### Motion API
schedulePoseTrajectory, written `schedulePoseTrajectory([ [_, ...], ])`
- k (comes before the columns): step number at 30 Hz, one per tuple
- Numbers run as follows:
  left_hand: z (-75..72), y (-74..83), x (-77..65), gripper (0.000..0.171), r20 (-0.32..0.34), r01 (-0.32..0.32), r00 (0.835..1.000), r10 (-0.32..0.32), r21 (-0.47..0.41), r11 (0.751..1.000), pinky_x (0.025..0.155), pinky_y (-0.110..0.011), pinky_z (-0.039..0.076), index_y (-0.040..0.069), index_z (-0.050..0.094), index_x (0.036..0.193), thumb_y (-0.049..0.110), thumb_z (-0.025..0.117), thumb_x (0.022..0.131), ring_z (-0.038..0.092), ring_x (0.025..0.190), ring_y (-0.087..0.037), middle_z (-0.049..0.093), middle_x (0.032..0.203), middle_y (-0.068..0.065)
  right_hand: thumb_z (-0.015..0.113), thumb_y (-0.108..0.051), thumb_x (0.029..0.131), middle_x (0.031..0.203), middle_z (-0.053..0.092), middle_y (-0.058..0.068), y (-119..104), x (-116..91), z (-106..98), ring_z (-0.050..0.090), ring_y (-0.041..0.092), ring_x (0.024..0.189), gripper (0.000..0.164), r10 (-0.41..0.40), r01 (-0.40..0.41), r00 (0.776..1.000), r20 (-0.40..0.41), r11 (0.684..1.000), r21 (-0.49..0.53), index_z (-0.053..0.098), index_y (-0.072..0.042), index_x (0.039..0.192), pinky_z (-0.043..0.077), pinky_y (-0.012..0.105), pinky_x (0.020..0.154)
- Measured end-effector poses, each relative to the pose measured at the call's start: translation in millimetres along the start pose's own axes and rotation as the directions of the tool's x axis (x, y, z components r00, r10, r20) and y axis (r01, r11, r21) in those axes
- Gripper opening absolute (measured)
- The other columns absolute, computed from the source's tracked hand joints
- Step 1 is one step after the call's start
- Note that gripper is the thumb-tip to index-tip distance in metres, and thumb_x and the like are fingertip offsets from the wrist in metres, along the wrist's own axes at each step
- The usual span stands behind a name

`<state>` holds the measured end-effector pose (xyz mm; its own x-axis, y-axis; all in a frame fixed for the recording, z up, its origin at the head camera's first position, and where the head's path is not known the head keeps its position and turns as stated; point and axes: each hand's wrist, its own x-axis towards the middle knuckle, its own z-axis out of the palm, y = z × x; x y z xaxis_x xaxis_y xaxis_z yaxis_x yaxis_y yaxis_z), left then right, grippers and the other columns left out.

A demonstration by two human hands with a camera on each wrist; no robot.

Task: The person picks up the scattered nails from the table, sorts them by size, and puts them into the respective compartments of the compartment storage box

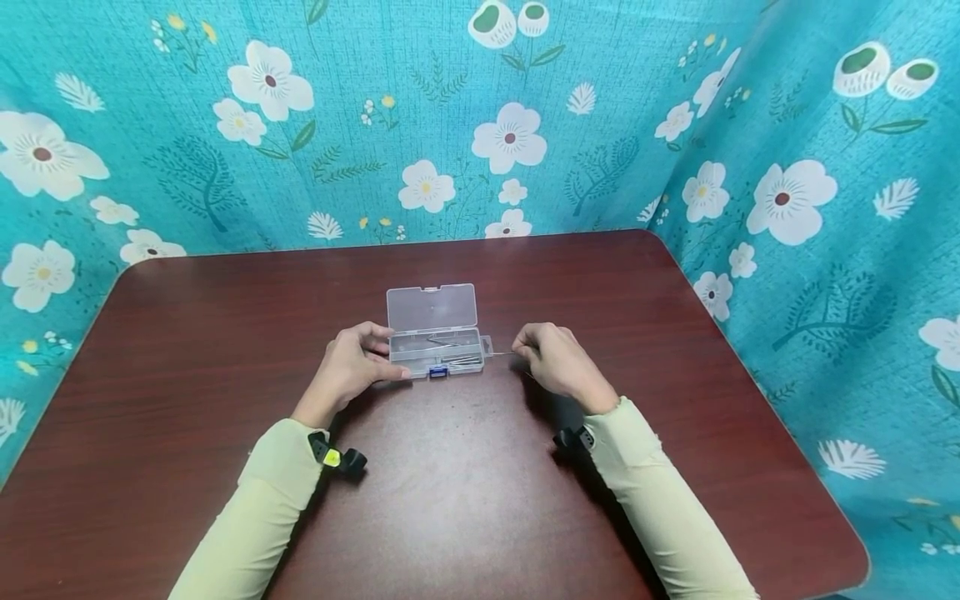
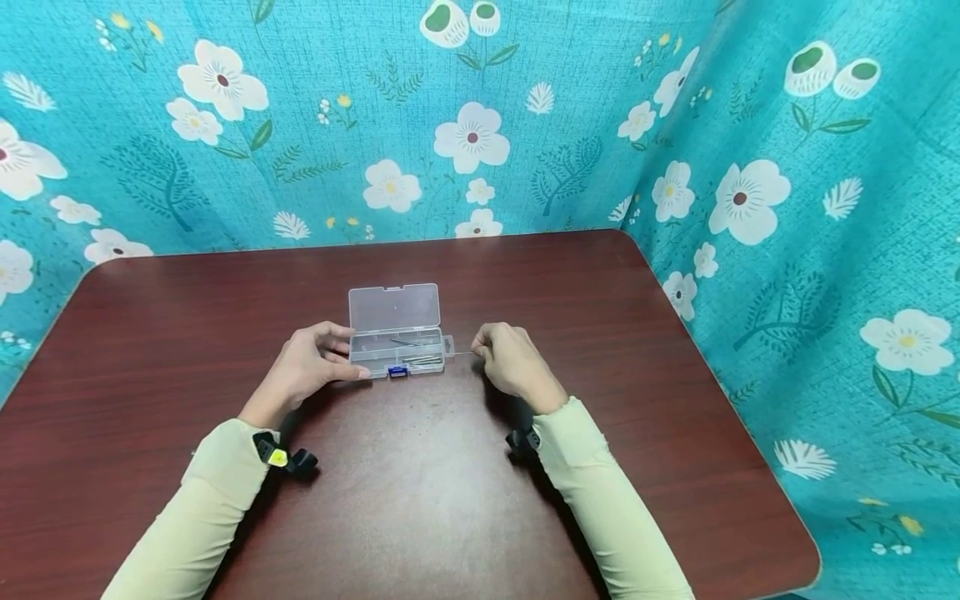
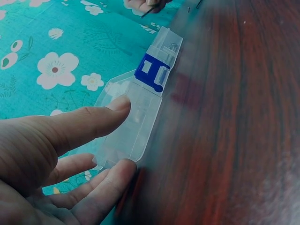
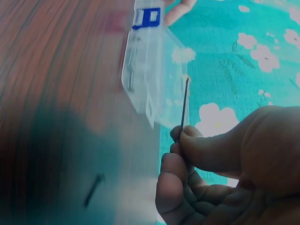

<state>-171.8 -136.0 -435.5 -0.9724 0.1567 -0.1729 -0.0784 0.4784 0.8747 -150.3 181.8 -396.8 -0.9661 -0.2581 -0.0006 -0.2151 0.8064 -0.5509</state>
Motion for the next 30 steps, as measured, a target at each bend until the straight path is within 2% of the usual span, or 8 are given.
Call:
schedulePoseTrajectory([
  [5,-0.5,1.1,0.1,0.073,0.0,0.0,1.0,0.0,0.001,1.0,0.074,-0.035,0.057,0.007,0.062,0.131,0.016,0.096,0.067,0.066,0.096,-0.027,0.064,0.116,-0.014,0.059,-0.002,0.098,0.083,0.065,-0.001,-16.8,13.6,14.1,0.054,0.016,0.076,0.016,-0.005,0.006,1.0,0.024,1.0,-0.018,0.071,-0.006,0.088,0.046,0.035,0.076],
  [10,-0.1,0.5,-0.4,0.073,-0.002,0.013,1.0,-0.013,0.002,1.0,0.073,-0.035,0.057,0.008,0.062,0.131,0.017,0.097,0.067,0.067,0.096,-0.027,0.064,0.117,-0.014,0.059,-0.002,0.096,0.072,0.056,-0.004,-28.5,23.8,28.2,0.05,0.016,0.07,0.02,-0.028,0.029,0.999,0.016,0.999,-0.028,0.068,-0.009,0.079,0.045,0.033,0.072],
  [12,0.2,0.3,-0.8,0.073,-0.001,0.015,1.0,-0.015,-0.002,1.0,0.073,-0.035,0.057,0.008,0.062,0.131,0.017,0.096,0.067,0.067,0.096,-0.027,0.064,0.117,-0.015,0.06,-0.004,0.096,0.072,0.057,-0.005,-30.5,26.0,31.5,0.051,0.016,0.07,0.021,-0.032,0.032,0.999,0.01,0.999,-0.036,0.069,-0.01,0.078,0.046,0.033,0.073],
  [20,0.8,1.5,-1.5,0.072,-0.008,0.005,1.0,-0.005,0.003,1.0,0.073,-0.036,0.057,0.007,0.062,0.131,0.016,0.096,0.067,0.068,0.094,-0.026,0.064,0.116,-0.015,0.064,-0.007,0.096,0.077,0.062,-0.005,-38.2,28.1,33.3,0.057,0.017,0.077,0.015,-0.016,0.018,1.0,0.017,0.997,-0.075,0.071,-0.013,0.084,0.05,0.037,0.076],
  [30,1.2,1.9,-1.4,0.072,-0.013,0.005,1.0,-0.005,0.003,1.0,0.072,-0.035,0.057,0.006,0.063,0.13,0.016,0.097,0.067,0.067,0.094,-0.027,0.064,0.115,-0.015,0.064,-0.007,0.096,0.08,0.065,-0.004,-41.3,28.8,32.4,0.058,0.018,0.08,0.014,-0.015,0.016,1.0,0.017,0.998,-0.063,0.073,-0.011,0.087,0.05,0.037,0.079],
])
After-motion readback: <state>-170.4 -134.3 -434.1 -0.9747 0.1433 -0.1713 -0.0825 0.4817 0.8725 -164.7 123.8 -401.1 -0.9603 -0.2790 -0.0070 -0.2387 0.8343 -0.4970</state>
